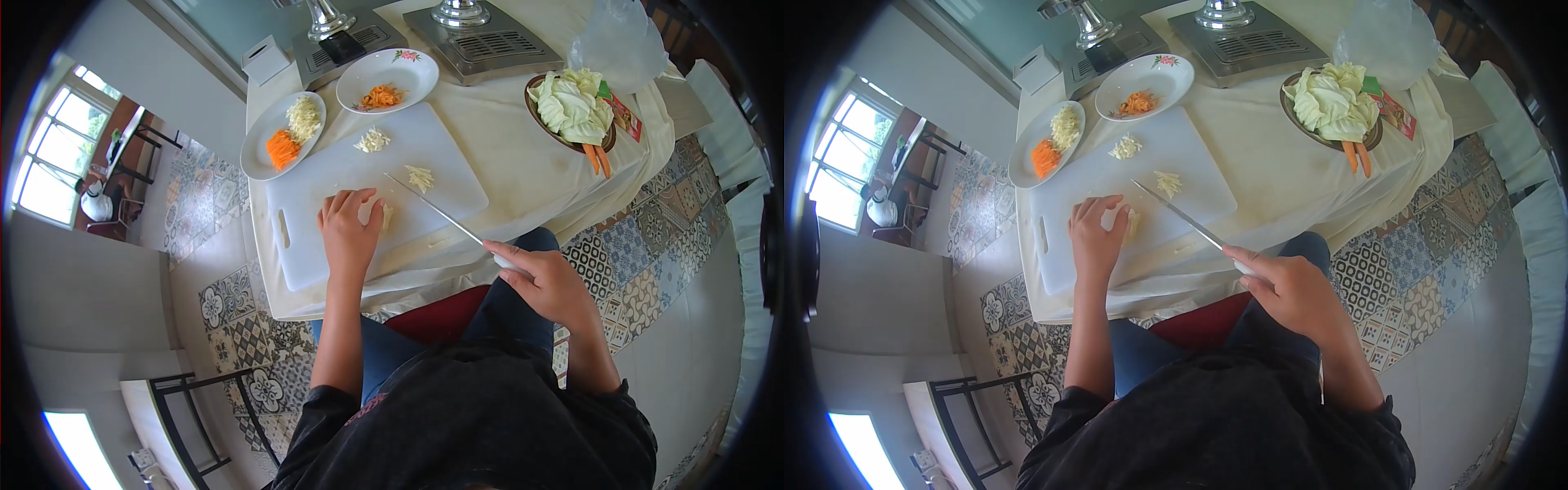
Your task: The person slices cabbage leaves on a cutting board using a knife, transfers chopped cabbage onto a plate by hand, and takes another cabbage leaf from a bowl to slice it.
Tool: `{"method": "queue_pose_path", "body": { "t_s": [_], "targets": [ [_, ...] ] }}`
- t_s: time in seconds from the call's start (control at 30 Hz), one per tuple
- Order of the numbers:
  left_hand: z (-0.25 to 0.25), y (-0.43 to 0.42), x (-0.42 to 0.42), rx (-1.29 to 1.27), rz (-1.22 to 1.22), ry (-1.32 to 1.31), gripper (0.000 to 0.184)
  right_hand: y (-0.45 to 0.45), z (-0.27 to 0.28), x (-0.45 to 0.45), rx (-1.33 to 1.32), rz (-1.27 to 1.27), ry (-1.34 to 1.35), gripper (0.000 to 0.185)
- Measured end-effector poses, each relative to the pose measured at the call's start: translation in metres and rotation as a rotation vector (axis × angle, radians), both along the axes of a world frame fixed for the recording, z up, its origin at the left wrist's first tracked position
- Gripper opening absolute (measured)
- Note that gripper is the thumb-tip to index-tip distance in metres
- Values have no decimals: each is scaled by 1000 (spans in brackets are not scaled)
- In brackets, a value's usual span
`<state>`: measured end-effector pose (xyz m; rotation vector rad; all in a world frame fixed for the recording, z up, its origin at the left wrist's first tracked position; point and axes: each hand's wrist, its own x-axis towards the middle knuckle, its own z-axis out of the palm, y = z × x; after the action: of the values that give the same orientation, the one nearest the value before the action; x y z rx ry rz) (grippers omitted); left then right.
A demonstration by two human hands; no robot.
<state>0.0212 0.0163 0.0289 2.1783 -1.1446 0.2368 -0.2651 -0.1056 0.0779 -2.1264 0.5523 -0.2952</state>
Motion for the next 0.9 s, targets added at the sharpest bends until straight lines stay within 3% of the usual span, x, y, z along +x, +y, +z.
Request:
{"method": "queue_pose_path", "body": {
  "t_s": [0.27,0.47,0.7,0.8,0.9],
  "targets": [
    [7,-26,10,149,-58,34,16,-3,7,-9,-40,-26,22,49],
    [2,-36,20,185,-78,-122,8,-4,4,-11,-10,-48,-1,50],
    [4,-44,64,30,-25,-35,8,-1,3,-12,26,-59,-18,49],
    [0,-30,59,-56,46,37,22,2,-5,-12,59,-37,-29,48],
    [2,-3,29,-190,51,101,18,5,-10,-8,76,-16,-18,47]
  ]
}}
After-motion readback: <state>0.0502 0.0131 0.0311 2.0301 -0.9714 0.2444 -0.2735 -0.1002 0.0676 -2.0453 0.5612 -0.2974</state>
